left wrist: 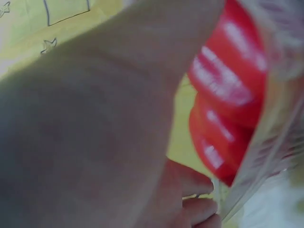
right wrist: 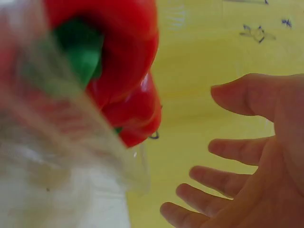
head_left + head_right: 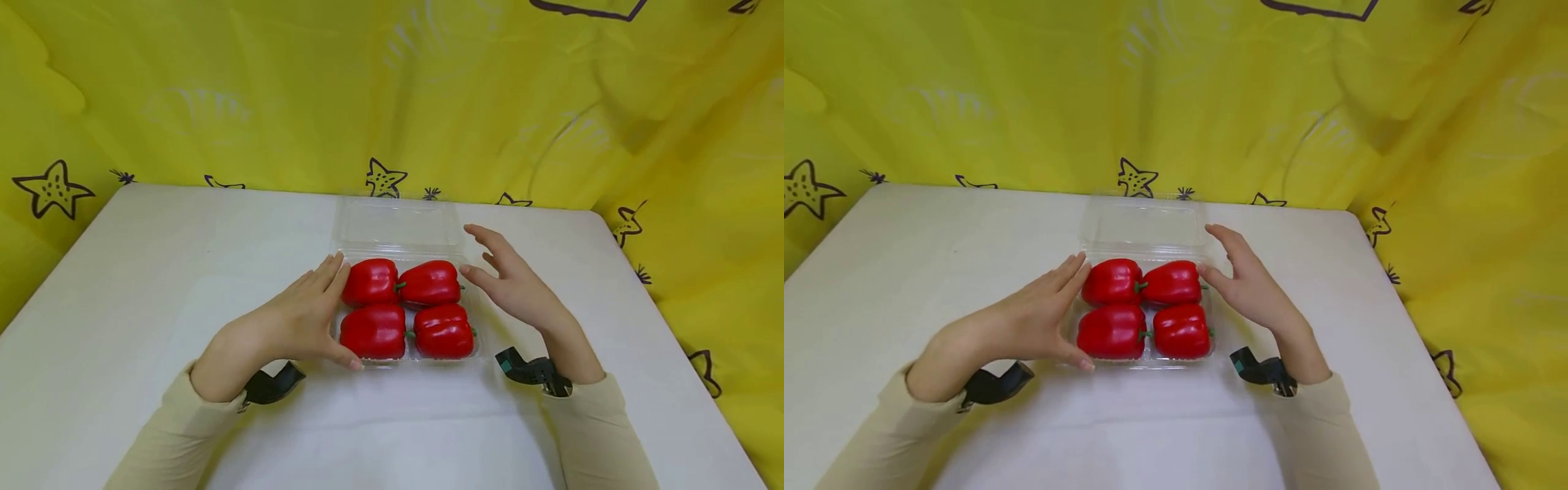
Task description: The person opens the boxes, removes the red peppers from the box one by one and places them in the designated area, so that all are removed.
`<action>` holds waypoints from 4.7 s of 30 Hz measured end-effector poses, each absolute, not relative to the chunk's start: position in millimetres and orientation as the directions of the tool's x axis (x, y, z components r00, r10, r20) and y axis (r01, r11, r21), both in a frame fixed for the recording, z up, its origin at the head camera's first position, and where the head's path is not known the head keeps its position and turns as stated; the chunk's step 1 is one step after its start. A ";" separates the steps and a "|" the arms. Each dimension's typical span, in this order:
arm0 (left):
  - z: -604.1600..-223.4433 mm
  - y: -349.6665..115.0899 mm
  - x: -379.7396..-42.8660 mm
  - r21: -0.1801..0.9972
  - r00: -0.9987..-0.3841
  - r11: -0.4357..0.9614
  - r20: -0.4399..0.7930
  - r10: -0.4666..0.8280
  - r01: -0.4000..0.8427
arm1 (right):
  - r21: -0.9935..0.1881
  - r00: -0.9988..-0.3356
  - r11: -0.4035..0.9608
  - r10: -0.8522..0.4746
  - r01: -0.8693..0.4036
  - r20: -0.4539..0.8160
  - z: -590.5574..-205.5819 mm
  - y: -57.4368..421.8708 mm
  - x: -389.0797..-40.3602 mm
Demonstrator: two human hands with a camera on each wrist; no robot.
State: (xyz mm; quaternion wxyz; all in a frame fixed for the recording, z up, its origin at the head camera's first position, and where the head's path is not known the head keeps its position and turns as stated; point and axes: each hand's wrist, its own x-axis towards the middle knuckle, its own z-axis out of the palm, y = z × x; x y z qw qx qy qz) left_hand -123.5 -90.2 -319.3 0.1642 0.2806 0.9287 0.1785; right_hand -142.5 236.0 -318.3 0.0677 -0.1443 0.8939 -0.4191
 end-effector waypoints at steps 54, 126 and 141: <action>-322.1 -86.9 -120.1 0.361 -0.829 0.820 -0.182 0.529 0.444 | -0.359 -0.879 0.806 -0.462 -0.471 0.118 -321.7 178.3 -148.2; -319.4 -89.0 -117.0 0.325 -0.847 0.850 -0.205 0.491 0.414 | -0.362 -0.856 0.778 -0.437 -0.514 0.277 -296.0 206.4 -138.1; -318.2 -89.6 -118.4 0.317 -0.852 0.855 -0.201 0.483 0.410 | -0.311 -0.889 0.846 -0.347 -0.434 0.299 -292.9 231.3 -144.5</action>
